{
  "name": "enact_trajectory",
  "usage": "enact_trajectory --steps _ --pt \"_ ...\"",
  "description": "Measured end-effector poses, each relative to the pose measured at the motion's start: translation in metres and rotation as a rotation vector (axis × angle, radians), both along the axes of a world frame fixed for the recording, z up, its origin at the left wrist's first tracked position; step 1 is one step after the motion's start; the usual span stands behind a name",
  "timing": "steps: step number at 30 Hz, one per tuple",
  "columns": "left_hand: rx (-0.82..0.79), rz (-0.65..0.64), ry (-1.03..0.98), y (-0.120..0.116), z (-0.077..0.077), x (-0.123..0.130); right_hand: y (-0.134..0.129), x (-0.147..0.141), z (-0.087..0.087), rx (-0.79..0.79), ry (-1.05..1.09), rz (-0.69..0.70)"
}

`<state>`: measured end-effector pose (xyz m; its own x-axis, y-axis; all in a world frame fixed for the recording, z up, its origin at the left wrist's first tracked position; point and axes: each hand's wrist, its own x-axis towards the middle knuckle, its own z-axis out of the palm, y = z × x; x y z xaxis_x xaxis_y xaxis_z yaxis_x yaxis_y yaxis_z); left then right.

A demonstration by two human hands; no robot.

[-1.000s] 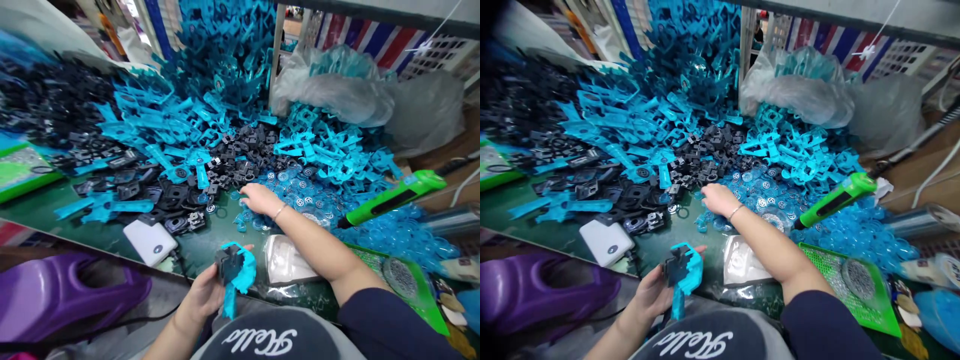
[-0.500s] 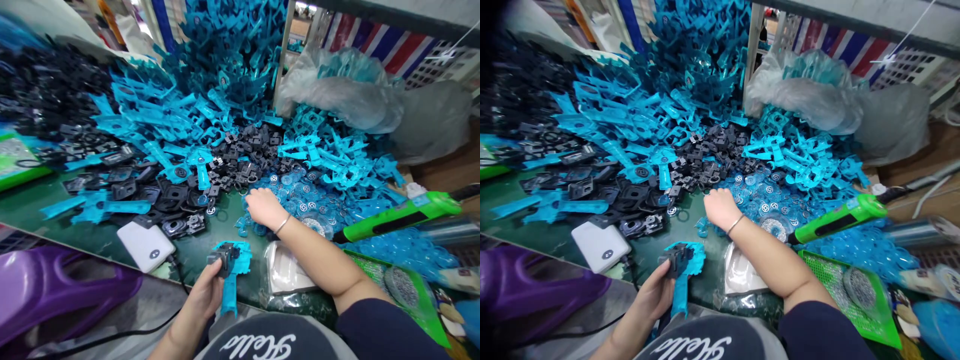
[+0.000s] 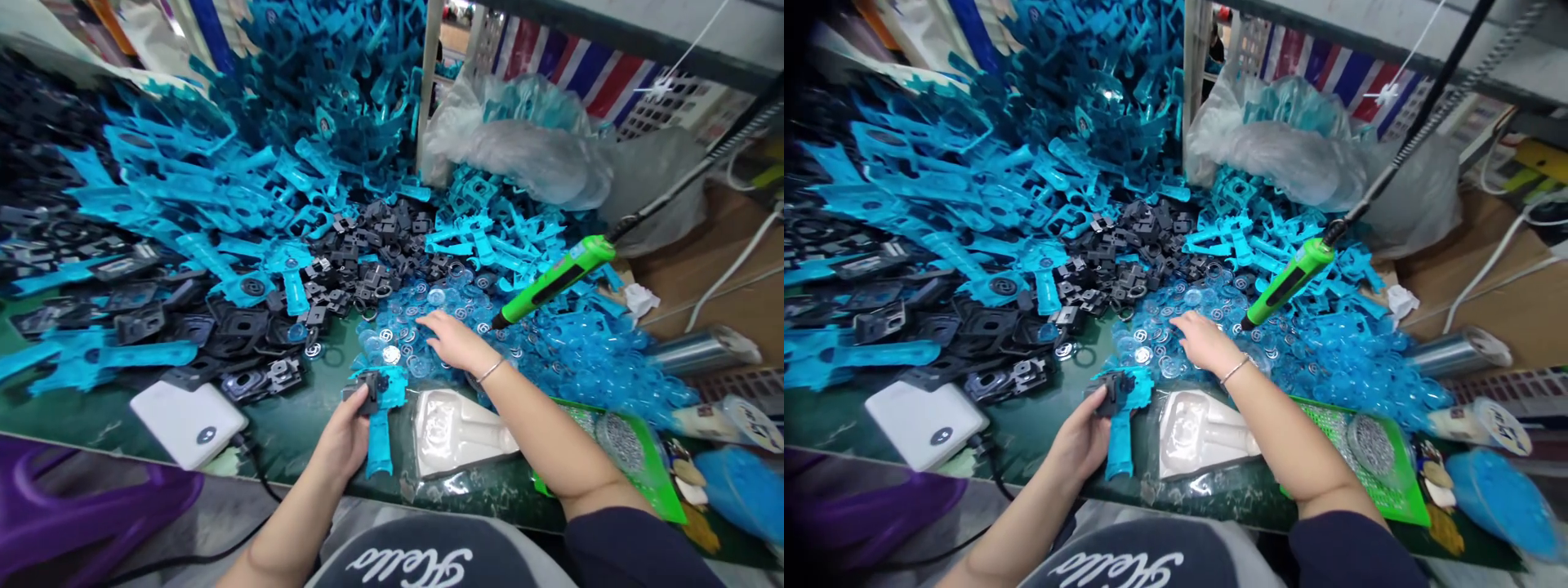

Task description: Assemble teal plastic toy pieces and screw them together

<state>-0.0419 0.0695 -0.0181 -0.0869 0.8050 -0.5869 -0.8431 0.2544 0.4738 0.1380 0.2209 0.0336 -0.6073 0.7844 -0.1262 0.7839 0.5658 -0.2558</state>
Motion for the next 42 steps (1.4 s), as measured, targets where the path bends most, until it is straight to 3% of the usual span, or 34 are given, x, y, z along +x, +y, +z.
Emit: enact_trajectory --steps 4,8,12,17,21,23,26,29,36,42 --pt "-0.001 0.013 0.029 -0.003 0.002 -0.003 0.001 0.011 0.010 0.010 0.074 0.037" --pt "-0.020 0.023 0.019 -0.013 -0.002 -0.008 -0.010 0.016 0.021 0.110 -0.044 -0.066" --pt "-0.015 -0.012 0.016 -0.016 -0.005 -0.009 -0.021 0.012 0.017 0.106 -0.134 -0.182" --pt "-0.089 -0.036 0.017 -0.008 -0.003 -0.006 -0.027 -0.004 0.003 -0.013 -0.103 -0.052" --pt "-0.140 -0.015 0.035 0.001 0.001 -0.002 -0.025 0.001 0.014 -0.037 -0.015 -0.009" --pt "-0.159 0.008 0.047 0.004 0.001 -0.001 -0.024 0.016 0.027 -0.004 -0.009 -0.113" --pt "-0.153 0.054 0.049 0.005 -0.002 -0.001 -0.025 0.047 0.044 0.069 -0.058 -0.387" --pt "-0.115 0.045 0.046 0.002 -0.006 -0.002 -0.033 0.080 0.048 0.070 -0.126 -0.573" --pt "-0.039 -0.046 0.034 0.004 0.001 0.002 -0.049 0.137 0.026 -0.052 -0.229 -0.606" --pt "-0.002 -0.099 0.026 0.002 0.002 0.010 -0.051 0.181 0.013 -0.181 -0.292 -0.513"
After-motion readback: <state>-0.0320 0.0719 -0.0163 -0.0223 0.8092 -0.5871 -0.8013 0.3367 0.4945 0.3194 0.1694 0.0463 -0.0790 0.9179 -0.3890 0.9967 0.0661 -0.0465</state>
